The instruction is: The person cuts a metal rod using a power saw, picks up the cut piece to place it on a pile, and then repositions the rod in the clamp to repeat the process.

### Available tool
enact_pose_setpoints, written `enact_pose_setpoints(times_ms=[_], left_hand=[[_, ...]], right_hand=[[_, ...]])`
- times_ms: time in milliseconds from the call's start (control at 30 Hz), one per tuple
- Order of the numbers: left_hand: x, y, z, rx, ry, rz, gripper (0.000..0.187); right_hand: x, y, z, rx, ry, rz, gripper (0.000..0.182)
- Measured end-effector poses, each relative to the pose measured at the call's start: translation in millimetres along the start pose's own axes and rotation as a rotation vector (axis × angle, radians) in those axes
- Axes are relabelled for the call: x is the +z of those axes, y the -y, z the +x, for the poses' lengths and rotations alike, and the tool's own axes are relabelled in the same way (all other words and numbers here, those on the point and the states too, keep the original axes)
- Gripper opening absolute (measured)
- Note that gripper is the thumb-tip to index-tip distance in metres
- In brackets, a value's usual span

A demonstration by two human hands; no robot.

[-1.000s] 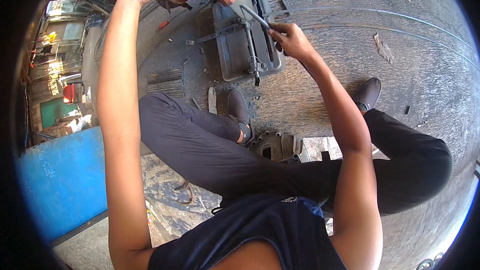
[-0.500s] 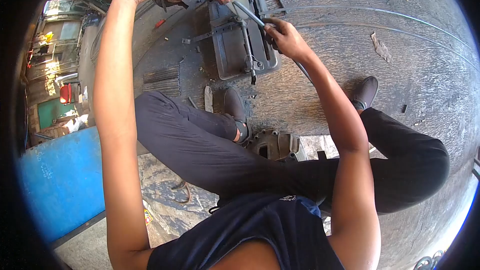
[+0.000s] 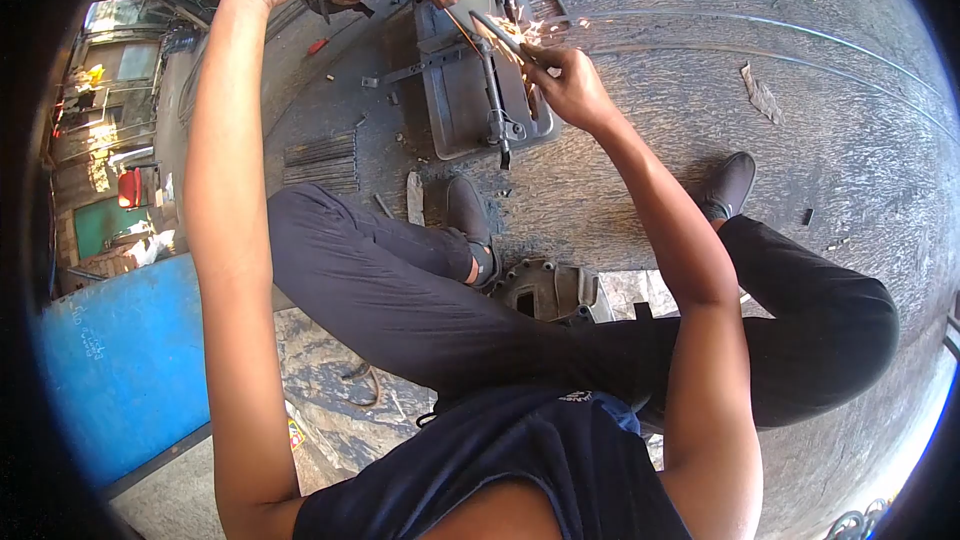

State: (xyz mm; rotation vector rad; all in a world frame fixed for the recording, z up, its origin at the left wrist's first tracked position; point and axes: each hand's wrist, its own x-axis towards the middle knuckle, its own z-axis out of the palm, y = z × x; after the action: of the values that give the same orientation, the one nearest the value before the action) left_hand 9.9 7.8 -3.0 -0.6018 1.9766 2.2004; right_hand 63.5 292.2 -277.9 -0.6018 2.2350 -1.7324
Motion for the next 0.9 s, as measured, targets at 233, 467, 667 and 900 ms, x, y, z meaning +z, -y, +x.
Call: enact_pose_setpoints(times_ms=[233, 467, 667, 900], left_hand=[[0, 1, 1, -0.009, -0.052, 0.027, 0.043], [3, 1, -3, -0.005, -0.021, 0.027, 0.042], [0, 1, 2, 0.007, 0.000, -0.001, 0.040], [-3, 1, 4, 0.024, -0.022, -0.008, 0.040]], right_hand=[[-9, 2, 6, 0.133, 0.076, 0.193, 0.033], [3, -7, 8, 0.065, 0.013, 0.007, 0.031], [-10, 2, -1, 0.285, 0.192, 0.347, 0.031], [7, -27, 1, 0.164, 0.060, 0.472, 0.029]])
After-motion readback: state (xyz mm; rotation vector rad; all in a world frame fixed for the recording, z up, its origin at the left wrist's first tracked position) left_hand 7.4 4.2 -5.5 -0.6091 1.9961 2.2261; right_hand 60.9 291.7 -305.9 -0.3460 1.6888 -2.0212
